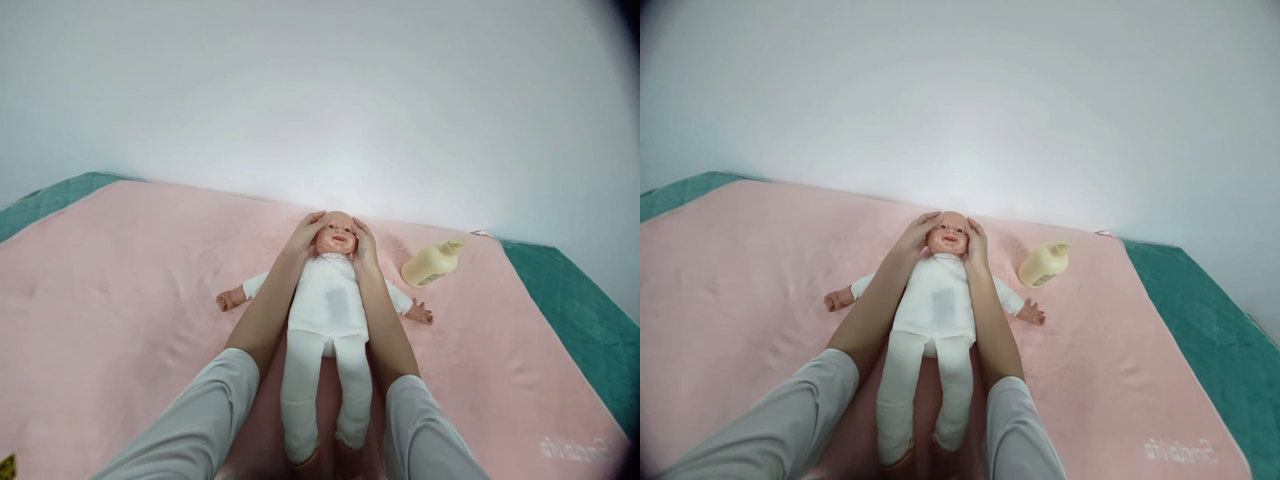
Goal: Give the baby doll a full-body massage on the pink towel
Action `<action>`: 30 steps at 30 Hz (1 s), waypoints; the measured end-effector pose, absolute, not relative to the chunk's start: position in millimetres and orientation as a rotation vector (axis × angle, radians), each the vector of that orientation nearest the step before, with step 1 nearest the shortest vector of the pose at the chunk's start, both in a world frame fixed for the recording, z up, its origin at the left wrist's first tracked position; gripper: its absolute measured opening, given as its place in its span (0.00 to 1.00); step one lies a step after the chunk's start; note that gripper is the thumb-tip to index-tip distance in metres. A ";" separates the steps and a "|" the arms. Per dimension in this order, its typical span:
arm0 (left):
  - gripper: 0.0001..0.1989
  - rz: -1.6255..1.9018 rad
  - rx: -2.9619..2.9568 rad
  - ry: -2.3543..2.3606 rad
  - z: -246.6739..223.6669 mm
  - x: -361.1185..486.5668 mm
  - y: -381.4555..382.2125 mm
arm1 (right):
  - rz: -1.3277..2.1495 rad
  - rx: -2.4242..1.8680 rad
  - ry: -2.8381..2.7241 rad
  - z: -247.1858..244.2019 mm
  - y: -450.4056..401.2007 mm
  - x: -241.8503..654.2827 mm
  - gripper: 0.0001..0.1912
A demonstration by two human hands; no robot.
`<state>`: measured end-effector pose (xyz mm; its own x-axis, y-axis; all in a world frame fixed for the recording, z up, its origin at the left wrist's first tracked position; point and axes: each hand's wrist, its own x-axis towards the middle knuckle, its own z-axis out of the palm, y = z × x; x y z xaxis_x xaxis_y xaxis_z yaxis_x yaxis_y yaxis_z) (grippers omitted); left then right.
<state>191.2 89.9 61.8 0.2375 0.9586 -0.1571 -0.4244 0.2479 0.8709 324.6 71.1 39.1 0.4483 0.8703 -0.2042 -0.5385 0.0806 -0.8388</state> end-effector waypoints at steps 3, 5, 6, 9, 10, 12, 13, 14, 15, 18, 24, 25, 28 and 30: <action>0.17 1.096 0.806 0.802 61.8 190.4 91.2 | 1.097 -1.020 -0.368 38.0 73.0 325.8 0.13; 0.16 1.090 0.811 0.783 61.6 190.5 91.9 | 1.100 -1.016 -0.360 35.3 75.2 327.0 0.13; 0.16 1.089 0.814 0.780 61.5 190.5 91.9 | 1.103 -1.012 -0.360 33.7 76.4 327.6 0.13; 0.15 1.097 0.816 0.784 61.7 190.6 91.3 | 1.114 -0.990 -0.360 29.7 79.3 328.6 0.13; 0.15 1.098 0.815 0.772 61.8 190.6 90.9 | 1.113 -0.982 -0.354 29.0 79.8 328.4 0.12; 0.14 1.093 0.820 0.737 62.0 190.5 90.1 | 1.102 -0.970 -0.342 28.7 79.7 327.1 0.10; 0.15 1.088 0.825 0.735 62.0 190.5 89.9 | 1.091 -0.968 -0.343 28.9 79.1 326.2 0.09; 0.16 1.084 0.830 0.748 61.8 190.5 89.9 | 1.079 -0.969 -0.355 29.3 78.1 325.3 0.09; 0.17 1.082 0.833 0.772 61.5 190.6 90.0 | 1.068 -0.970 -0.381 29.9 76.9 324.4 0.09; 0.20 1.100 0.847 0.824 59.0 192.0 91.3 | 1.047 -0.977 -0.479 32.5 72.6 322.5 0.12; 0.22 1.154 0.861 0.796 51.0 198.3 96.5 | 1.022 -1.068 -0.511 39.7 65.6 319.7 0.18; 0.21 1.159 0.860 0.807 50.1 198.9 97.3 | 1.016 -1.080 -0.517 40.6 64.8 319.2 0.19; 0.21 1.171 0.863 0.847 49.0 199.3 98.9 | 0.993 -1.099 -0.536 41.6 63.7 318.1 0.21; 0.20 1.172 0.847 0.869 49.3 199.2 99.2 | 0.980 -1.100 -0.543 41.0 63.7 318.0 0.21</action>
<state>199.2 99.2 49.3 0.1652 0.9786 -0.1226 -0.4012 0.1803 0.8981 318.0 63.7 41.0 0.4913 0.8662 -0.0913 -0.3818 0.1200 -0.9164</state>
